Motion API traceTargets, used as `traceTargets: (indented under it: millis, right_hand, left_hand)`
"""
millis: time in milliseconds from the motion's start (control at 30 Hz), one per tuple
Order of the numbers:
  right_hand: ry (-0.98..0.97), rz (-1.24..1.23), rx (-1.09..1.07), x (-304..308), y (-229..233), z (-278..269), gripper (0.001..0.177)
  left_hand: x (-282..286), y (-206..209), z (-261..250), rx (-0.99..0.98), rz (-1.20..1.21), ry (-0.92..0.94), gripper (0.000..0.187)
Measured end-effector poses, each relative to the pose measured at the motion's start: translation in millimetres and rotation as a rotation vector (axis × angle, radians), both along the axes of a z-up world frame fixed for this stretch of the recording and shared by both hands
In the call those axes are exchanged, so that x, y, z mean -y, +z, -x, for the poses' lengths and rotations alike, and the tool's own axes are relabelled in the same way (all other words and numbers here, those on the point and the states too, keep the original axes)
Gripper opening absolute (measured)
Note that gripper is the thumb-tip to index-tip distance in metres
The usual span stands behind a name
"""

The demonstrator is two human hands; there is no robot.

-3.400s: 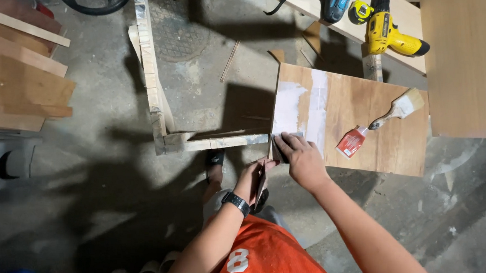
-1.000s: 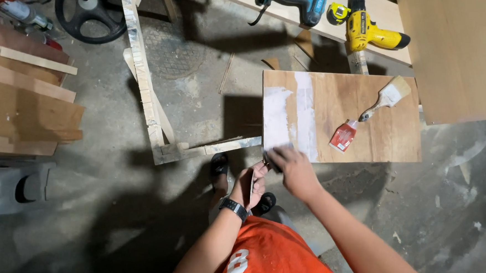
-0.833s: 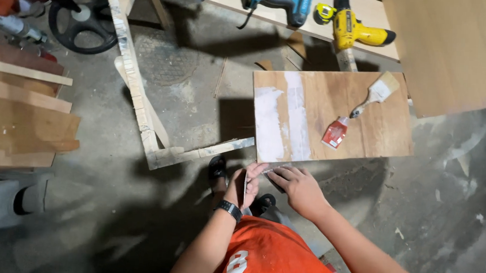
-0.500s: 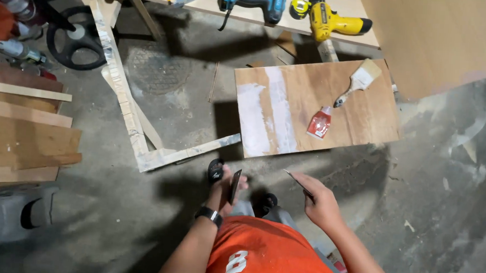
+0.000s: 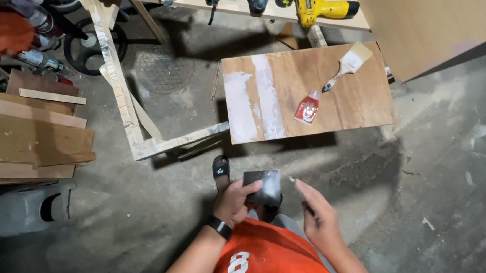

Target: Sanding a wooden component and applying wood filler to the joints of a cabinet frame.

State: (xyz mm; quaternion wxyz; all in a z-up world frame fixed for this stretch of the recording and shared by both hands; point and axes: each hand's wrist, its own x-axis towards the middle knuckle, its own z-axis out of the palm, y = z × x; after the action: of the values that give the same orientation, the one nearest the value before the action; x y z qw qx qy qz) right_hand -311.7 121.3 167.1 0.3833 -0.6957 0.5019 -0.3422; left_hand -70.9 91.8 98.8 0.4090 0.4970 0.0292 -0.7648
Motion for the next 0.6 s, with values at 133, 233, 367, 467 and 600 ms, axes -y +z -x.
traceTargets:
  millis: [133,233,367,467,600]
  right_hand:
    - [0.093,0.257,-0.014,-16,-2,4,0.057]
    - [0.167,0.324,-0.077,-21,-6,13,0.075]
    - [0.097,0.293,-0.107,-20,-5,20,0.080]
    - [0.074,0.247,-0.169,-15,-24,33,0.093]
    - [-0.030,0.089,-0.098,-9,-22,35,0.102]
  left_hand:
    - [-4,17,38,-0.116,0.085,0.006,0.042]
    - [-4,51,57,-0.135,0.074,0.090,0.027]
    - [-1,55,64,-0.108,0.014,0.086,0.040]
    - [3,65,67,-0.167,0.125,0.108,0.043]
    - [15,66,70,-0.090,0.366,0.078,0.035]
